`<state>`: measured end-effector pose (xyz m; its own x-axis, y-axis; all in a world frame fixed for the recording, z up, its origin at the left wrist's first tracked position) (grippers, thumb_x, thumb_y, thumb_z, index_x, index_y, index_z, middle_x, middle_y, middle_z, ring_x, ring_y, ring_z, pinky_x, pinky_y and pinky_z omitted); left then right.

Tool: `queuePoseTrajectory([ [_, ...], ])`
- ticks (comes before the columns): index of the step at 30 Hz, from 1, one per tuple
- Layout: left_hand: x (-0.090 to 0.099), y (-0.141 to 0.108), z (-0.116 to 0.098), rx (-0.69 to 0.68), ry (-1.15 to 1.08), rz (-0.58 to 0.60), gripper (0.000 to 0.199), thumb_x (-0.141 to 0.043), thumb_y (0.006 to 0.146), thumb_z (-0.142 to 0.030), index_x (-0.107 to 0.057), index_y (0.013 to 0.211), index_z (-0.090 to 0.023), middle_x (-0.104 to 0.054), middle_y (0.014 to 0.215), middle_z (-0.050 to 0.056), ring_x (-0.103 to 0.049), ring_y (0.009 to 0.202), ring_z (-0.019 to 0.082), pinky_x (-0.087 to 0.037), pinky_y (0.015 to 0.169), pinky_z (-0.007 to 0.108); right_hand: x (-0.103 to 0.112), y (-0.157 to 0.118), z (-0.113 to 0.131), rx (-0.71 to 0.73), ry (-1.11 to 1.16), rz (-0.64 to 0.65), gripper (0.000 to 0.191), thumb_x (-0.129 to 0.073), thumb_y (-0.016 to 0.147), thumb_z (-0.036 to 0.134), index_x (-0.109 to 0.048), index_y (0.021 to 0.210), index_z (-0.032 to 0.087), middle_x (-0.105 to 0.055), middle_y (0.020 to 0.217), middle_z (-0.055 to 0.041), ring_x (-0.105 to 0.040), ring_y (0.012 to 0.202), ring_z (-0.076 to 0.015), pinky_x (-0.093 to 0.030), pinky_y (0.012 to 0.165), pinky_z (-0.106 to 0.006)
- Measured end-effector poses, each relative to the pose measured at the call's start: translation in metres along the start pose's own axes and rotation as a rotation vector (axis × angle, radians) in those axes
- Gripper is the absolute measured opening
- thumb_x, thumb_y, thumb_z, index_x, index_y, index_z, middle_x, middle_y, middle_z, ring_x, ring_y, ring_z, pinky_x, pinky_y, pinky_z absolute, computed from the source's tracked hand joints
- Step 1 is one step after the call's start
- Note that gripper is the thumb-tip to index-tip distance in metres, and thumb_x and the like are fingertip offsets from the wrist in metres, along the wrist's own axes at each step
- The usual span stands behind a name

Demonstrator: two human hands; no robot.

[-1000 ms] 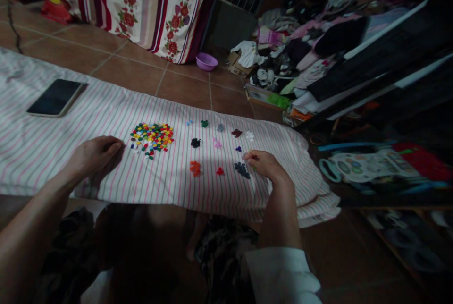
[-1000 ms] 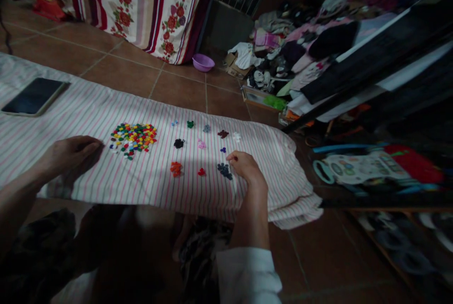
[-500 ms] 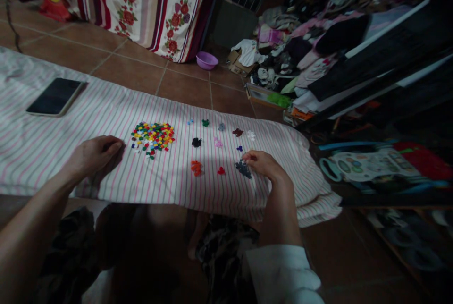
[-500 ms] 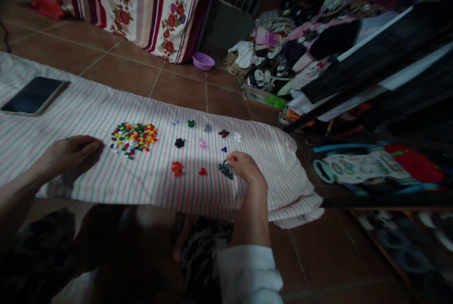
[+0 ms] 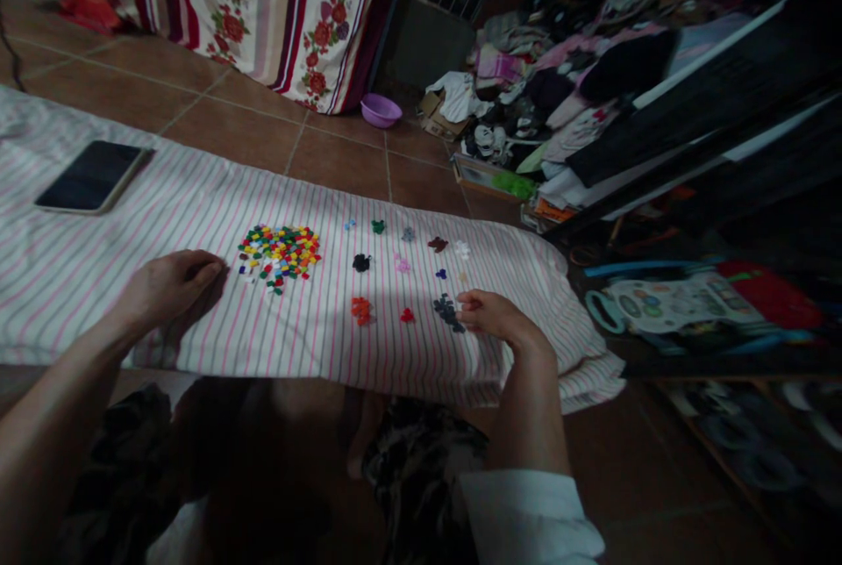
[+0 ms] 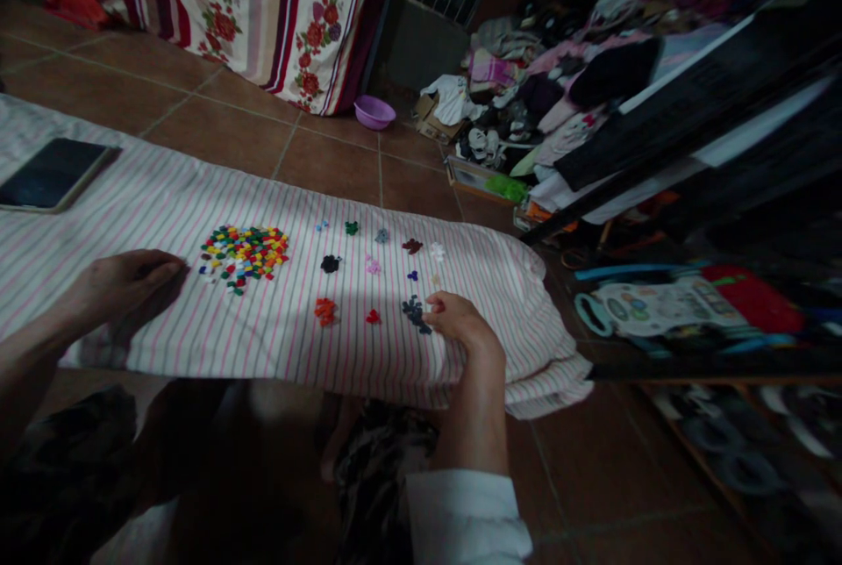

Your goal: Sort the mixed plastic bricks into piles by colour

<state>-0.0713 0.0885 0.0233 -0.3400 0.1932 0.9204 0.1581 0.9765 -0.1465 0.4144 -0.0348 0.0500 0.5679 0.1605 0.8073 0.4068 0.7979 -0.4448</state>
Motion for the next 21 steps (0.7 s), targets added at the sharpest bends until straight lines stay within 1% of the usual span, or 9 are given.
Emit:
queuePoseTrajectory([
  [2, 0.0, 0.0, -0.001, 0.009, 0.001, 0.003, 0.057, -0.031, 0.081, -0.053, -0.067, 0.107, -0.018, -0.071, 0.106, 0.009, -0.065, 0.093, 0.024, -0.046, 0.08, 0.032, 0.001, -0.003, -0.003, -0.019, 0.013, 0.009, 0.031, -0.068, 0.075, 0.02, -0.066, 0.106, 0.018, -0.066, 0.08, -0.0018, -0.061, 0.064, -0.0108, -0.046, 0.058, -0.02],
  [6, 0.0, 0.0, -0.001, 0.028, 0.024, 0.006, 0.056, -0.03, 0.082, -0.052, -0.066, 0.109, -0.019, -0.07, 0.109, 0.008, -0.064, 0.095, 0.024, -0.046, 0.081, 0.032, -0.005, -0.012, -0.005, -0.084, 0.075, 0.091, 0.033, -0.069, 0.075, 0.02, -0.064, 0.107, 0.019, -0.065, 0.075, 0.0003, -0.062, 0.063, -0.0112, -0.048, 0.06, -0.021],
  [8, 0.0, 0.0, -0.001, 0.039, 0.033, 0.009, 0.055, -0.031, 0.082, -0.052, -0.066, 0.11, -0.02, -0.07, 0.11, 0.007, -0.064, 0.095, 0.024, -0.046, 0.081, 0.032, -0.009, -0.015, -0.004, -0.098, 0.043, 0.107, 0.033, -0.069, 0.074, 0.018, -0.064, 0.106, 0.019, -0.064, 0.071, 0.0013, -0.062, 0.061, -0.0117, -0.047, 0.06, -0.022],
  [10, 0.0, 0.0, 0.0, 0.043, 0.035, 0.01, 0.055, -0.031, 0.082, -0.052, -0.066, 0.109, -0.02, -0.071, 0.109, 0.007, -0.064, 0.095, 0.024, -0.046, 0.081, 0.031, -0.011, -0.015, -0.003, -0.065, -0.037, 0.093, 0.03, -0.068, 0.072, 0.016, -0.065, 0.102, 0.018, -0.064, 0.069, 0.0014, -0.061, 0.062, -0.0124, -0.045, 0.06, -0.023],
  [12, 0.0, 0.0, 0.0, 0.036, 0.039, 0.007, 0.054, -0.032, 0.082, -0.052, -0.067, 0.108, -0.02, -0.071, 0.108, 0.008, -0.064, 0.095, 0.025, -0.046, 0.081, 0.032, -0.012, -0.012, -0.002, 0.004, -0.11, 0.064, 0.028, -0.069, 0.071, 0.016, -0.066, 0.098, 0.018, -0.065, 0.071, 0.0005, -0.061, 0.065, -0.0134, -0.042, 0.06, -0.023],
  [15, 0.001, 0.0, -0.001, 0.015, 0.049, -0.008, 0.055, -0.031, 0.083, -0.052, -0.067, 0.107, -0.02, -0.071, 0.109, 0.008, -0.064, 0.097, 0.025, -0.046, 0.082, 0.032, -0.014, -0.007, 0.0, 0.093, -0.165, 0.016, 0.03, -0.07, 0.07, 0.019, -0.065, 0.1, 0.019, -0.065, 0.078, -0.0009, -0.06, 0.07, -0.0143, -0.041, 0.061, -0.023],
  [18, 0.001, 0.0, -0.003, 0.01, 0.054, -0.005, 0.054, -0.031, 0.082, -0.051, -0.067, 0.107, -0.019, -0.071, 0.108, 0.008, -0.064, 0.096, 0.025, -0.046, 0.081, 0.032, -0.016, -0.003, 0.005, 0.111, -0.201, -0.024, 0.037, -0.07, 0.07, 0.021, -0.062, 0.106, 0.019, -0.065, 0.081, -0.001, -0.06, 0.073, -0.0143, -0.04, 0.063, -0.023],
  [21, 0.003, -0.001, -0.006, 0.013, 0.052, -0.001, 0.055, -0.03, 0.082, -0.05, -0.067, 0.106, -0.019, -0.071, 0.107, 0.008, -0.065, 0.095, 0.024, -0.047, 0.082, 0.032, -0.017, -0.004, 0.013, 0.099, -0.226, -0.041, 0.035, -0.069, 0.071, 0.019, -0.063, 0.105, 0.02, -0.065, 0.082, -0.0012, -0.059, 0.074, -0.0145, -0.04, 0.064, -0.023],
])
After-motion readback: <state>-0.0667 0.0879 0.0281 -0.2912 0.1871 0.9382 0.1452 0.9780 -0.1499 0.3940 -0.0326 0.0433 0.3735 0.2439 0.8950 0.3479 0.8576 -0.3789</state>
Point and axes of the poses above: each hand's wrist, its own y-axis towards the middle knuckle, its own x-axis out of the back of the hand, z = x × y, the point moved 4 cm from there along y, towards the middle knuckle
